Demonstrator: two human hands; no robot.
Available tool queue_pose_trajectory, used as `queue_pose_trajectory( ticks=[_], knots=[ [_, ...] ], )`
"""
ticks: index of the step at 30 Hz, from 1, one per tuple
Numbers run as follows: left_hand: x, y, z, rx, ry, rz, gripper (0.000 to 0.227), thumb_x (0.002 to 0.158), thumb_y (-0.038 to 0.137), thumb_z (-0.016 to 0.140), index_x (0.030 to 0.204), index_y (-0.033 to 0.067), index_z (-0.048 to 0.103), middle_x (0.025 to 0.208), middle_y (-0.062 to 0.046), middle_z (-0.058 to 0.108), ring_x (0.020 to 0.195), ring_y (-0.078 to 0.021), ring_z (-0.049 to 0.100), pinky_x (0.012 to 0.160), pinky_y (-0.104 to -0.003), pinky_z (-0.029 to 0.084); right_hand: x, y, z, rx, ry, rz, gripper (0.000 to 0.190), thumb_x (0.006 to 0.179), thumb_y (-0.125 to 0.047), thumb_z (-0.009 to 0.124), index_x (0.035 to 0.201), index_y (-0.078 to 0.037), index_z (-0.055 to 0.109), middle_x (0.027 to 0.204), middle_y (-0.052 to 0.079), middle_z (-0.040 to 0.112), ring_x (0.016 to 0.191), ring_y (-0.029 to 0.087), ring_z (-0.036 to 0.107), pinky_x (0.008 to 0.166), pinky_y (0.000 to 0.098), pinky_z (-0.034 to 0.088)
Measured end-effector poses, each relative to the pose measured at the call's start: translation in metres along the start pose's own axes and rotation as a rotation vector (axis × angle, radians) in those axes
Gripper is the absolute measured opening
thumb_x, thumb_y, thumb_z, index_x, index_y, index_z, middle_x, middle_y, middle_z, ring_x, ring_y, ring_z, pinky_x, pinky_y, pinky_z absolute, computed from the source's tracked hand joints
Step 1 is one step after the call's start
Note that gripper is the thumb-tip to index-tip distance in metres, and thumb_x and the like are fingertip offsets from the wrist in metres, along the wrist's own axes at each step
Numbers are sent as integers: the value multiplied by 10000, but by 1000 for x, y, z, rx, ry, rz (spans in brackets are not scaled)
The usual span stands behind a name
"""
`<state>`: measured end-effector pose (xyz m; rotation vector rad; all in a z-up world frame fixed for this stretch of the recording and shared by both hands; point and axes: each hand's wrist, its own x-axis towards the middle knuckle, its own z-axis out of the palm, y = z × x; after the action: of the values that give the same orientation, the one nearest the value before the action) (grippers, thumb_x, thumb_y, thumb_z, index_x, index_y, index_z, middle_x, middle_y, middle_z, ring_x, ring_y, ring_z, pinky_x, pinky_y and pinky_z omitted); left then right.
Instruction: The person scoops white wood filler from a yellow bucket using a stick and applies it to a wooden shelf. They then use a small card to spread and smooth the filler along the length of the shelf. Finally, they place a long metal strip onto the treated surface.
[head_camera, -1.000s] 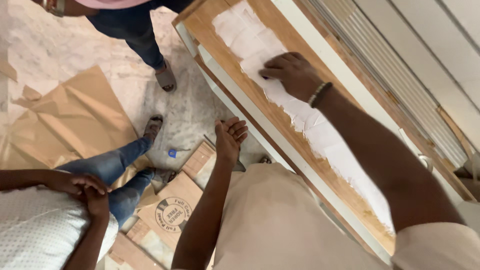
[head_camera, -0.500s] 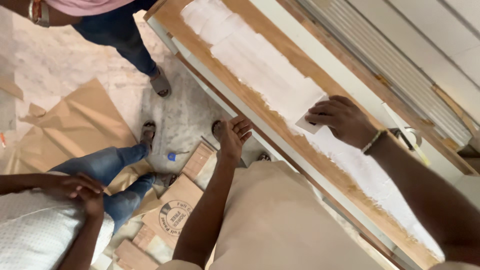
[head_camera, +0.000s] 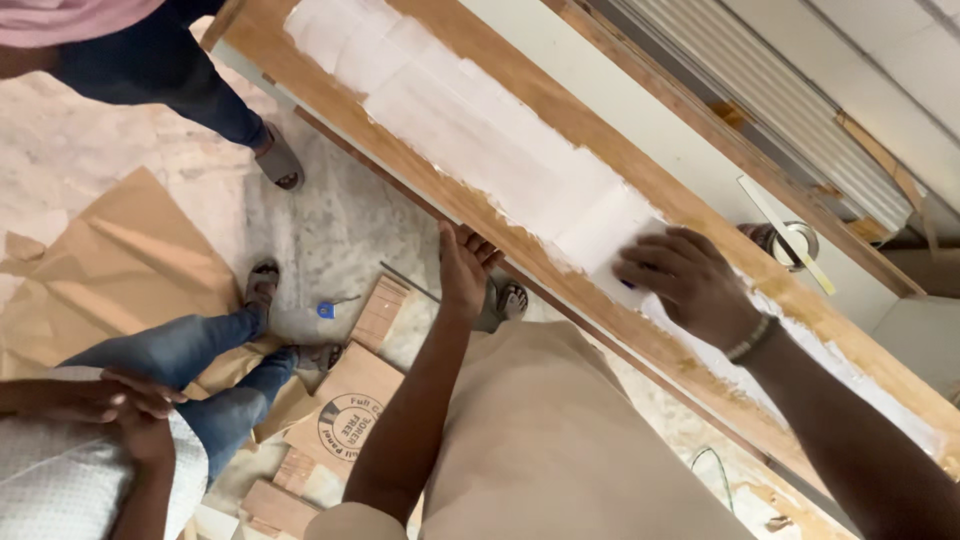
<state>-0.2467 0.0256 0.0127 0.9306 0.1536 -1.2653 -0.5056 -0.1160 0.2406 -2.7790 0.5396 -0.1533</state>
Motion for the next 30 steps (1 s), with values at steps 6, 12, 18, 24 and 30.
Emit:
queue_pose_trajectory(
  ticks=[6,12,18,24,30],
  knots=[
    [12,33,17,-127,16,75,695,953,707,378,1324,152,576,1198,-29,669,1108,-197,609,962,-423,479,157,14,48,-10,108,-227,343,951,-44,667,1240,-217,734,1324,15,709,1305,216,618,1184,463,419],
    [25,29,-23,-151,-35,142,773,1115,760,359,1340,64,609,1134,-72,626,1024,-223,568,902,-422,455,290,25,93,-82,135,-392,303,993,-92,686,1258,-233,727,1384,22,693,1337,210,598,1194,456,402],
    [12,17,-27,-125,115,51,785,972,765,311,1259,102,618,1134,-73,699,1027,-229,650,951,-414,502,265,36,87,-99,59,-345,345,981,-32,667,1264,-221,725,1401,8,680,1352,200,585,1189,445,401],
    [7,-26,-12,-102,46,121,740,1017,746,352,1229,88,614,1088,-67,681,991,-221,626,916,-418,490,129,48,55,-68,2,-222,498,896,56,628,1303,-221,701,1440,7,649,1353,181,579,1208,449,400],
    [-35,-81,28,-96,27,229,734,1085,719,348,1218,53,628,996,-62,640,941,-215,595,885,-424,496,-49,52,22,-22,-13,-119,526,828,57,606,1279,-199,688,1409,20,643,1337,219,570,1186,462,400]
  ],
)
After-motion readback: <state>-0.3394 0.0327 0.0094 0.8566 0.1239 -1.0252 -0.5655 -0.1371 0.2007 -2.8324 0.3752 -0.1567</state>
